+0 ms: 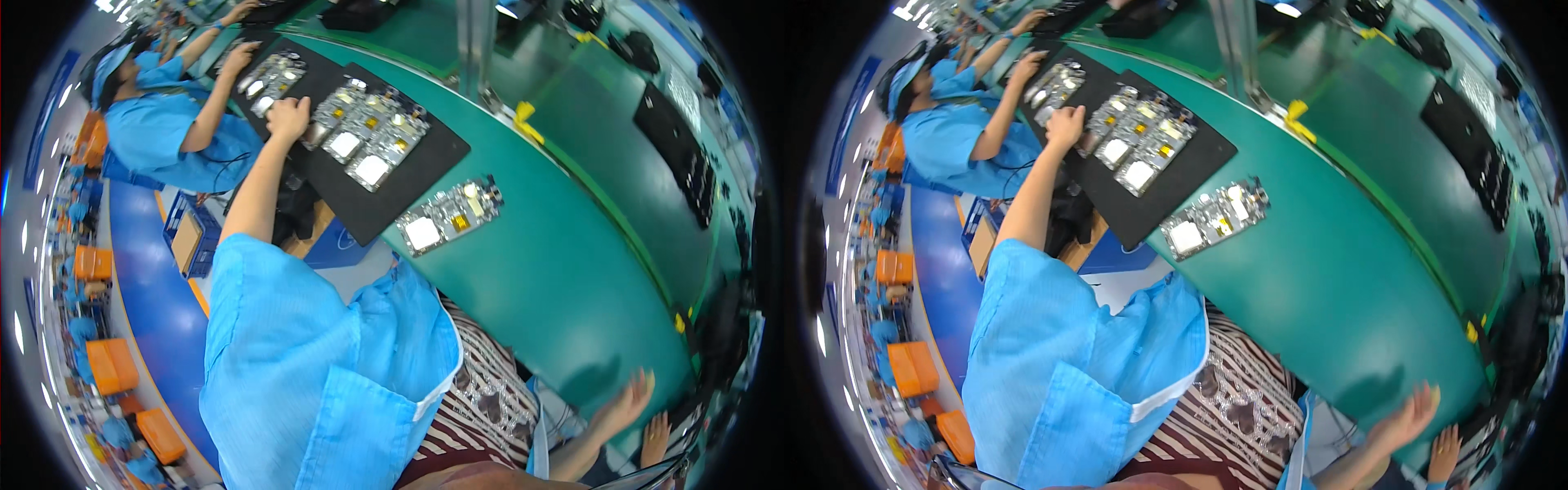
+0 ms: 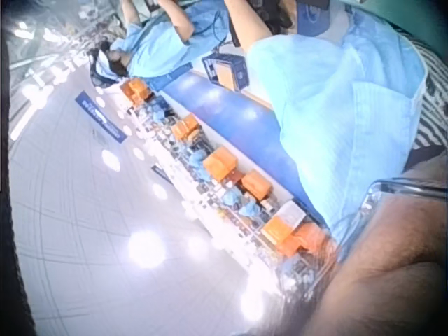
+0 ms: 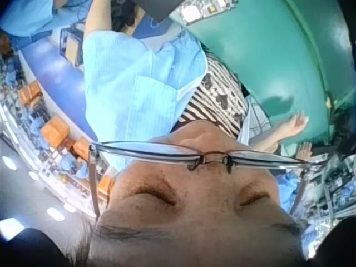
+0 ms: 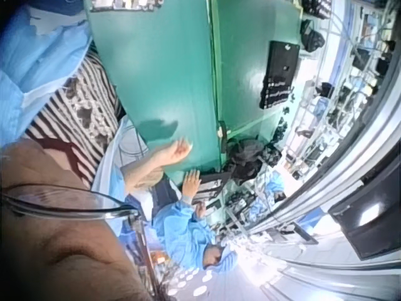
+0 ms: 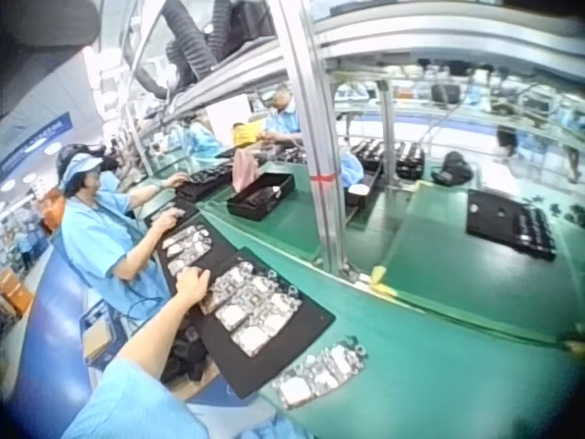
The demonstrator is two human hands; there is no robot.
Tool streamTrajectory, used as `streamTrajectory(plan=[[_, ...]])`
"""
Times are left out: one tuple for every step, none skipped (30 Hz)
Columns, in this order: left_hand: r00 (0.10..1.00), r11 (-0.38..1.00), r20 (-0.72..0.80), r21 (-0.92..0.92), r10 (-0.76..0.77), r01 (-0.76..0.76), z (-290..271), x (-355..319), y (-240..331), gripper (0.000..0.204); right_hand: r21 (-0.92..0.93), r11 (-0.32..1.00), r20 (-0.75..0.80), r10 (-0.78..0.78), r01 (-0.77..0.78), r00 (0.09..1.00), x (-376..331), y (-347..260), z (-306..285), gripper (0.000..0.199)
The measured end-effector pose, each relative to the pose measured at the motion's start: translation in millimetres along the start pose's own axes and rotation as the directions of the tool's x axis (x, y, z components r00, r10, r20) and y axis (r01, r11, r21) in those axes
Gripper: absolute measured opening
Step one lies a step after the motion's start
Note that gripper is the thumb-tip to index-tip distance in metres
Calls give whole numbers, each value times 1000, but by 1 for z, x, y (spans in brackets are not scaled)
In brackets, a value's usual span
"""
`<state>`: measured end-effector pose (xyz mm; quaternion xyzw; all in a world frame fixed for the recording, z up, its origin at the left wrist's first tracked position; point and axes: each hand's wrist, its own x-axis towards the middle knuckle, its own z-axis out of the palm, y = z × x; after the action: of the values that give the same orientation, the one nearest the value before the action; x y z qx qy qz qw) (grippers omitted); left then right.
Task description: The person attaches small components to phone circuit boards by hand and arranges the boards on a work mat.
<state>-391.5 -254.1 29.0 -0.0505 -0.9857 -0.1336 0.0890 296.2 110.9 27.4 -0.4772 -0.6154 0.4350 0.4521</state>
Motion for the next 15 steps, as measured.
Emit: streamTrajectory(plan=[[1000, 999, -15, 47, 3, -2, -2, -4, 3, 53, 124, 975, 195, 157, -183, 968, -7, -18, 30, 45], [997, 996, -78, 84, 29, -22, 4, -8, 3, 55, 182, 931, 363, 236, -317, 902, -16, -28, 56, 46], [988, 992, -153, 127, 36, -16, 5, -14, -8, 56, 213, 900, 603, 187, -382, 776, -21, -36, 85, 49], [984, 989, -170, 143, 53, -29, 9, -14, -10, 58, 207, 830, 704, 241, -517, 668, -29, -53, 111, 50], [980, 986, -190, 162, 66, -35, 12, -15, -14, 60, 182, 743, 796, 273, -645, 540, -36, -67, 136, 52], [980, 988, -186, 150, 73, -45, 13, -14, -14, 62, 171, 673, 836, 287, -720, 467, -41, -74, 155, 53], [986, 990, -159, 141, 48, -26, 10, -17, -8, 65, 156, 600, 871, 291, -784, 395, -47, -78, 174, 55], [986, 989, -159, 143, 47, -24, 13, -18, -6, 66, 157, 551, 889, 284, -819, 361, -52, -82, 191, 58], [985, 989, -164, 146, 46, -22, 14, -19, -3, 68, 159, 499, 906, 268, -852, 327, -55, -85, 206, 61], [987, 990, -157, 142, 43, -21, 16, -19, 1, 72, 168, 504, 899, 274, -847, 341, -55, -87, 221, 61], [987, 990, -155, 138, 53, -31, 16, -21, 3, 72, 189, 437, 908, 263, -879, 326, -55, -88, 236, 66], [987, 991, -151, 128, 55, -35, 15, -23, 3, 73, 202, 369, 920, 245, -907, 304, -57, -90, 248, 72], [987, 992, -155, 121, 46, -28, 7, -26, 0, 74, 197, 370, 926, 235, -908, 296, -59, -96, 260, 72], [989, 991, -144, 131, 30, -11, 4, -30, 3, 75, 191, 373, 914, 271, -908, 303, -61, -102, 270, 77], [991, 986, -129, 168, 39, -17, 4, -30, 7, 74, 187, 376, 902, 301, -908, 310, -65, -107, 280, 82]])
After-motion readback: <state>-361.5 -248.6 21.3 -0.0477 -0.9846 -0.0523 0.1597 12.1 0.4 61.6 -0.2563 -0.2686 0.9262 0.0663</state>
